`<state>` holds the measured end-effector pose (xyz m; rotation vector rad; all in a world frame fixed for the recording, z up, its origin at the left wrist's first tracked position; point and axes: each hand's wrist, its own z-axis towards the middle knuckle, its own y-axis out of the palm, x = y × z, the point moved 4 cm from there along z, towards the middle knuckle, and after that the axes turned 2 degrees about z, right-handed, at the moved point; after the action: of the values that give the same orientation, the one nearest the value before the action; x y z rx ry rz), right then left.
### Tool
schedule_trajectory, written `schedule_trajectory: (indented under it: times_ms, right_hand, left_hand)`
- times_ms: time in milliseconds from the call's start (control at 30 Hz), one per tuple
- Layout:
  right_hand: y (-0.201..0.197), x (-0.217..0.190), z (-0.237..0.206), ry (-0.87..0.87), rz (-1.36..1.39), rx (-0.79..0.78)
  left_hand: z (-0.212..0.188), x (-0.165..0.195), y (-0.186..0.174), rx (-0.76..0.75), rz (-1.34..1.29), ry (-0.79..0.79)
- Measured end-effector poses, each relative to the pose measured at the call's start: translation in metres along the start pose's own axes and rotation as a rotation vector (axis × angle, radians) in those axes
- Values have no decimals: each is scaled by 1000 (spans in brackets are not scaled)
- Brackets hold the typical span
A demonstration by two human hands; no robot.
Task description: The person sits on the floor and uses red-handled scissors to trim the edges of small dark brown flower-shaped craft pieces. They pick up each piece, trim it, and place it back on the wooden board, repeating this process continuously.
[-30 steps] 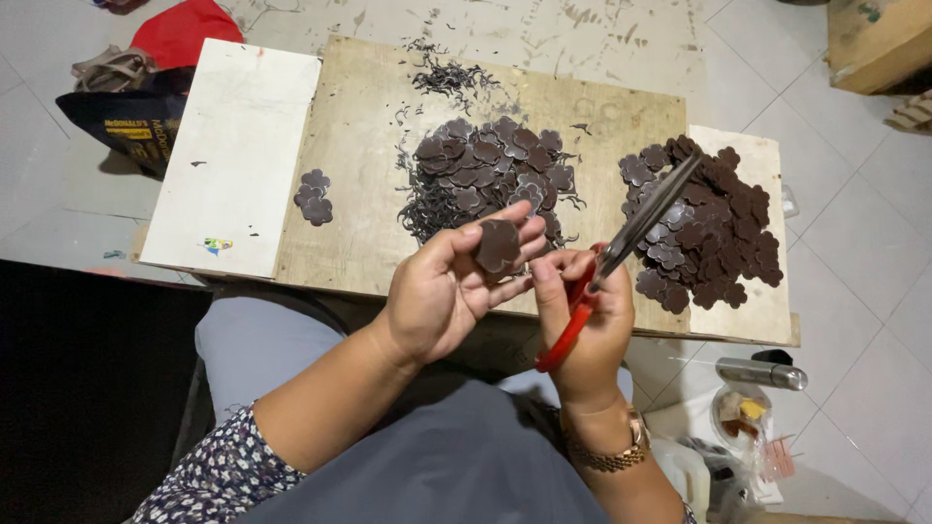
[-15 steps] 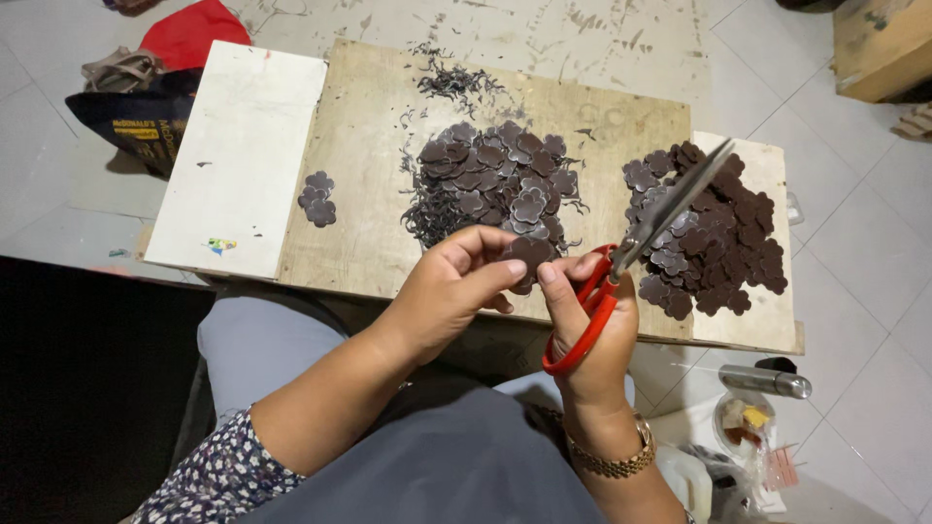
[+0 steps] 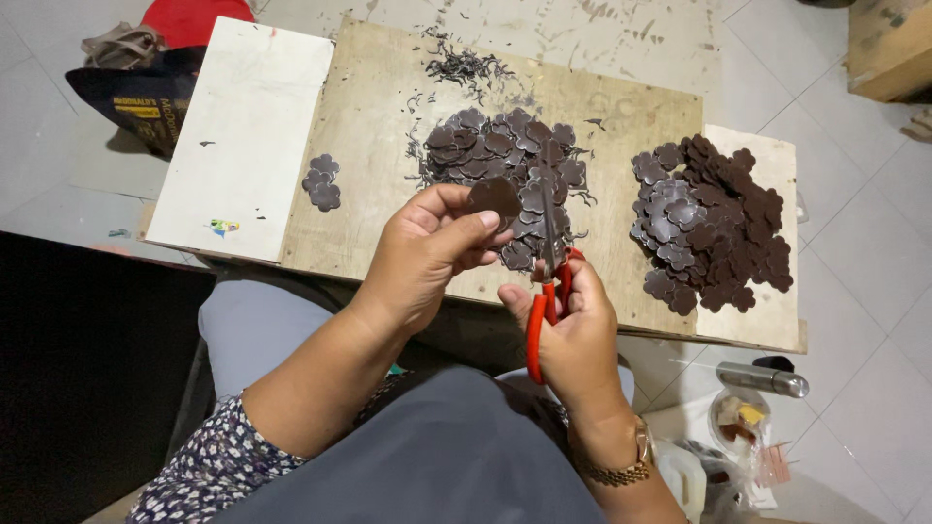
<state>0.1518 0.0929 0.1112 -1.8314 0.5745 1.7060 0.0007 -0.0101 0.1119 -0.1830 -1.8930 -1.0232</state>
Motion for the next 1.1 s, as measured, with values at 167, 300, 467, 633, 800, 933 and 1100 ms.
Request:
schedule_trajectory:
  times_ms: [167, 300, 467, 633, 800, 933, 1100]
  right_hand:
    - [-3, 4, 2, -76, -81, 40]
    - [-1, 9, -2, -93, 69, -121]
    - [9, 15, -8, 64, 175, -369]
    - [16, 16, -11, 86, 180, -453]
    - [15, 21, -9, 81, 186, -473]
    - [14, 27, -8, 107, 219, -446]
    - [13, 27, -7, 112, 238, -439]
  left_hand:
    - [1, 6, -1, 7, 13, 44]
    - [0, 3, 1, -14, -1, 46]
    - [0, -1, -2, -18, -9, 61]
    - [3, -8, 0, -31, -12, 96]
    - [1, -13, 4, -22, -17, 99]
    - [-1, -13, 7, -46, -27, 74]
    - [-1, -14, 8, -45, 12, 45]
